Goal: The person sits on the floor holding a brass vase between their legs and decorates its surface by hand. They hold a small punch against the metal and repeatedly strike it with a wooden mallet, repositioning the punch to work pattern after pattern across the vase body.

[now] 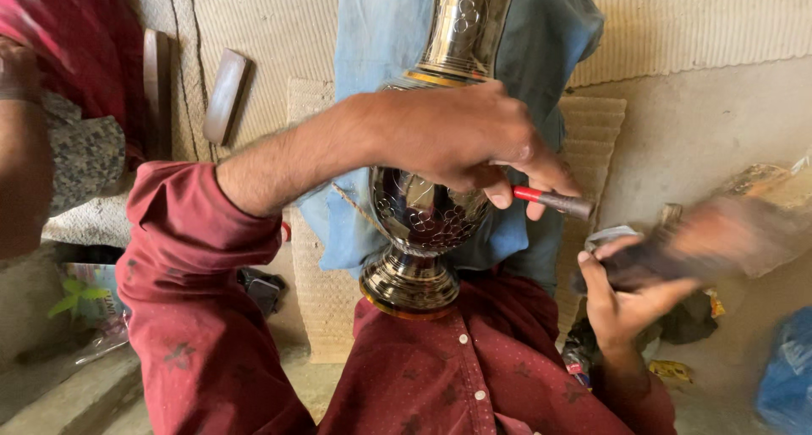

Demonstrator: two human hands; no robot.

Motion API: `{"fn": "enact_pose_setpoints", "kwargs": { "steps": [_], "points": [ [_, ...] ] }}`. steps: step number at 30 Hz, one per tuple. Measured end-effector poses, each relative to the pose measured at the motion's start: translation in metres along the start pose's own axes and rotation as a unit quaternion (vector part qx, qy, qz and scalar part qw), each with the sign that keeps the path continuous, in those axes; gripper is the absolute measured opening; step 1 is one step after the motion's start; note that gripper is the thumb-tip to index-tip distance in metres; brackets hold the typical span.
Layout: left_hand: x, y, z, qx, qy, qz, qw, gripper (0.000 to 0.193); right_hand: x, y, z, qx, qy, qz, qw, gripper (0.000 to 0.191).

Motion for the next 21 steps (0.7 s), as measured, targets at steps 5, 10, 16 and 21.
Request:
{"fn": "enact_pose_setpoints", "kwargs": {
  "steps": [5, 10, 16, 21],
  "points": [
    [-0.008, 0.014, -0.005, 0.05, -0.011, -0.066, 0.997, 0.053, 0.006, 0.009, -0.035, 0.296, -0.191, 0.042, 0.935, 0.12],
    [-0.003, 0.008, 0.004, -0.024, 0.019, -0.03, 0.999, 0.056, -0.01, 0.005, -0.028, 0.2, -0.148, 0.039, 0.968, 0.1],
    [0.008, 0.002, 0.006, -0.127, -0.067, 0.042, 0.989, 0.057, -0.027, 0.007, -0.041, 0.128, -0.147, -0.013, 0.981, 0.097],
    [0.053, -0.034, 0.027, -0.044, -0.107, 0.345, 0.932, 0.043, -0.052, 0.036, -0.022, 0.105, 0.067, -0.185, 0.975, 0.111]
  ]
}}
Point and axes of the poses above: each hand's wrist, its own x-axis away from the middle knuckle, its own y-axis out of the palm, z = x × y, the point moved 10 cm from there along -x, towards the middle knuckle, and after that the axes turned 7 degrees about y, right-handed, at the moved point
